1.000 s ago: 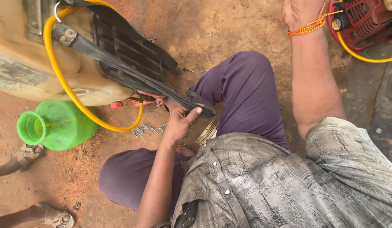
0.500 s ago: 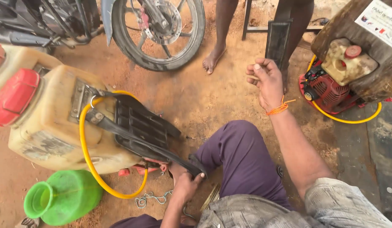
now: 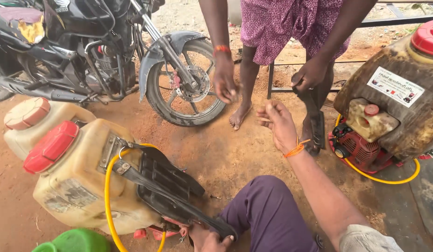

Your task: The recorder is repairing a backpack-style mechanical sprayer, adjusting tubes and internal components.

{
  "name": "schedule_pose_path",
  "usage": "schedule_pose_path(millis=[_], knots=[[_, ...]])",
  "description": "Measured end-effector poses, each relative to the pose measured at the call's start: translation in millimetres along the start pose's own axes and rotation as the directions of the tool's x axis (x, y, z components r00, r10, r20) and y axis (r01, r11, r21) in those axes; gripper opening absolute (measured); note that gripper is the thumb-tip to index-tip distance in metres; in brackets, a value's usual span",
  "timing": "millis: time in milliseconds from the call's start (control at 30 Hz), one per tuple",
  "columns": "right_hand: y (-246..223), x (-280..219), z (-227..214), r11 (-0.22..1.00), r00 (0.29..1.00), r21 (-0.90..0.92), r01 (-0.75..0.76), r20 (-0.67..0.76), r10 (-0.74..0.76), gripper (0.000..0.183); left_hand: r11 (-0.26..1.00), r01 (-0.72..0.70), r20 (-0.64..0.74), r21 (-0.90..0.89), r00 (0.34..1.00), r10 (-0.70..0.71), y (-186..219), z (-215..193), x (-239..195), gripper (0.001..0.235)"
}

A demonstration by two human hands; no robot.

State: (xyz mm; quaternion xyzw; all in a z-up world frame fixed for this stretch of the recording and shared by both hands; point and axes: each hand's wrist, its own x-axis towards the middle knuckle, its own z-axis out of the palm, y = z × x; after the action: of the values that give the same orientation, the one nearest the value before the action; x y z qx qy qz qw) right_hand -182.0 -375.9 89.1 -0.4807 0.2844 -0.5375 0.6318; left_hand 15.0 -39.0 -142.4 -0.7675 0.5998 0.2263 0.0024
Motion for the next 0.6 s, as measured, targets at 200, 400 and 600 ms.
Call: schedule_pose_path(millis=[200,400,600], knots=[[10,12,12,0.984,0.995,0.158,-0.079,-0.046,0.087,0.046,-0.042,0.145,0.139,-0.989,0.982,0.125,71,-63,-65,0.027],[55,12,-18,0.996,0.996,0.001,-0.086,0.037,0.086,0.044,-0.078,0.015,0.005,-0.997,0.991,0.131,128,-104,-81,0.016],[81,-6,-65,0.974,0.971,-0.061,-0.218,0.090,0.223,0.033,-0.143,0.067,0.062,-0.988,0.997,0.036,158,-117,-77,0.021]])
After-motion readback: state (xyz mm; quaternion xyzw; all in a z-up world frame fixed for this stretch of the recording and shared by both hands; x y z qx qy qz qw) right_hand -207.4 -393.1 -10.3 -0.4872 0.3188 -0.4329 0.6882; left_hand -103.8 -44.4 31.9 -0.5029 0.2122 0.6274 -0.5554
